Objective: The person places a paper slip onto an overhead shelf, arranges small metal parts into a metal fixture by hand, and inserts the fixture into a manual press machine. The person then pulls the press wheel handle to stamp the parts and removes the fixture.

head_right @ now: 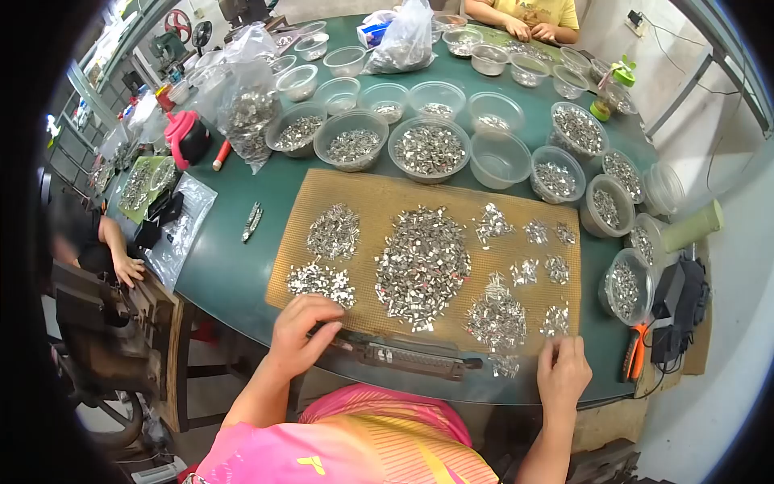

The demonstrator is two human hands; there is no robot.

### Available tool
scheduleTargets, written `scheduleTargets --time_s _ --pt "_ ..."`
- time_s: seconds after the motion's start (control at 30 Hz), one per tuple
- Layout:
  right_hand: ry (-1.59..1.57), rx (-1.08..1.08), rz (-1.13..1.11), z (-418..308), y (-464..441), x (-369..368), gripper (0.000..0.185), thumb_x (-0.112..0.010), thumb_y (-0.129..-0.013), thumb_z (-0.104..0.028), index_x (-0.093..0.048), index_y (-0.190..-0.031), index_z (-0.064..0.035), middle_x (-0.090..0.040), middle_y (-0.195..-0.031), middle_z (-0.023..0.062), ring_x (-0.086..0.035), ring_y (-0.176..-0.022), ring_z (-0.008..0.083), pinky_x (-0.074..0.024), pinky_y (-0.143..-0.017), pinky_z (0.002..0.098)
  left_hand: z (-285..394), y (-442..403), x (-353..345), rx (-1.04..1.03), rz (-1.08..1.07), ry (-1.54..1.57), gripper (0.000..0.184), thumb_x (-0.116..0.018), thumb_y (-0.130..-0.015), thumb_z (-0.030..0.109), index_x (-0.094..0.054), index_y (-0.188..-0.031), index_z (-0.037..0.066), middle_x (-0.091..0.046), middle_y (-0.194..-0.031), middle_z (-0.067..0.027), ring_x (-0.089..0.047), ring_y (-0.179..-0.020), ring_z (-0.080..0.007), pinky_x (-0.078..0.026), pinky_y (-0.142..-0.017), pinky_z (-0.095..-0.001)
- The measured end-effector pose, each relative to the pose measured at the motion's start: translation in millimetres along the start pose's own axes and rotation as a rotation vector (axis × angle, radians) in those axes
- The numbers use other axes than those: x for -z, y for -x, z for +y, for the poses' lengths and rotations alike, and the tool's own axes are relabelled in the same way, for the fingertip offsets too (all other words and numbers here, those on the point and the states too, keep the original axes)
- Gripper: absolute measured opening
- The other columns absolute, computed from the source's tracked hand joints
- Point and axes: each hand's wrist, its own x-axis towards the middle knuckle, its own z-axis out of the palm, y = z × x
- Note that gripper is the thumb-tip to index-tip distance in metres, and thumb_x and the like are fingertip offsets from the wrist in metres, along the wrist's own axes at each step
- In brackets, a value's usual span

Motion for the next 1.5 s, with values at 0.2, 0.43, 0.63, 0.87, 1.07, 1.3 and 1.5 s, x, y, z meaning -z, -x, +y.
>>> scheduleTargets --time_s 0.2,0.43,0.63,0.87,1.07,1.3,1.5 --pt "-0.138 0.049 -0.036 1 -4 8 0.013 -0.077 -0.089 -0.011 -0.066 -0.088 -0.0044 -0.066 -0.088 0.0136 -0.067 -0.075 0.0363 -0.0532 -0.066 0.0430 -12 4 13 0.041 0.031 -0.038 0.019 -0.077 -0.085 0.001 -0.072 -0.103 0.004 -0.072 -0.100 -0.0119 -0.068 -0.097 -0.0315 -0.053 -0.085 -0.0409" --pt "-0.310 0.011 -0.040 8 -5 12 0.008 -0.073 -0.094 -0.012 -0.072 -0.097 -0.0048 -0.071 -0.093 0.0109 -0.071 -0.081 0.0322 -0.0549 -0.072 0.0378 -14 3 4 0.081 0.017 0.031 0.019 -0.072 -0.084 -0.004 -0.069 -0.101 0.001 -0.070 -0.101 -0.0139 -0.066 -0.097 -0.0332 -0.052 -0.088 -0.0414" --pt "-0.144 0.079 0.033 0 1 9 0.009 -0.077 -0.089 -0.010 -0.075 -0.098 -0.0069 -0.070 -0.089 0.0127 -0.071 -0.081 0.0333 -0.0553 -0.070 0.0388 -12 -1 4 0.064 0.019 -0.010 0.017 -0.074 -0.086 -0.001 -0.070 -0.102 0.003 -0.071 -0.100 -0.0140 -0.067 -0.097 -0.0327 -0.053 -0.087 -0.0413" --pt "-0.121 0.085 0.010 -4 1 4 0.006 -0.073 -0.091 -0.004 -0.068 -0.093 -0.0017 -0.062 -0.084 0.0126 -0.066 -0.069 0.0279 -0.0520 -0.065 0.0370 -13 -8 14 0.012 0.045 -0.039 0.016 -0.077 -0.087 0.004 -0.072 -0.102 0.005 -0.073 -0.099 -0.0111 -0.069 -0.092 -0.0308 -0.053 -0.081 -0.0396" --pt "-0.151 -0.009 -0.100 -6 -2 10 0.009 -0.074 -0.090 -0.004 -0.066 -0.092 -0.0004 -0.063 -0.086 0.0131 -0.067 -0.070 0.0288 -0.0520 -0.064 0.0387 -17 -7 7 -0.011 -0.008 -0.155 0.014 -0.077 -0.089 0.008 -0.073 -0.103 0.007 -0.071 -0.096 -0.0081 -0.067 -0.089 -0.0292 -0.054 -0.079 -0.0394" --pt "0.022 0.181 0.044 -11 4 7 0.007 -0.073 -0.091 -0.003 -0.066 -0.094 -0.0028 -0.062 -0.087 0.0121 -0.065 -0.072 0.0320 -0.0516 -0.064 0.0411 -21 -15 -2 -0.060 -0.025 -0.317 0.016 -0.075 -0.087 0.008 -0.075 -0.103 0.009 -0.063 -0.091 -0.0052 -0.064 -0.089 -0.0268 -0.054 -0.076 -0.0394" --pt "0.099 0.202 0.052 -16 7 1 0.007 -0.072 -0.091 -0.004 -0.065 -0.094 -0.0056 -0.062 -0.089 0.0119 -0.067 -0.076 0.0351 -0.0536 -0.064 0.0446 -14 -16 0 -0.057 -0.120 -0.321 0.018 -0.075 -0.086 0.008 -0.076 -0.104 0.011 -0.061 -0.091 -0.0048 -0.062 -0.090 -0.0258 -0.054 -0.075 -0.0384"
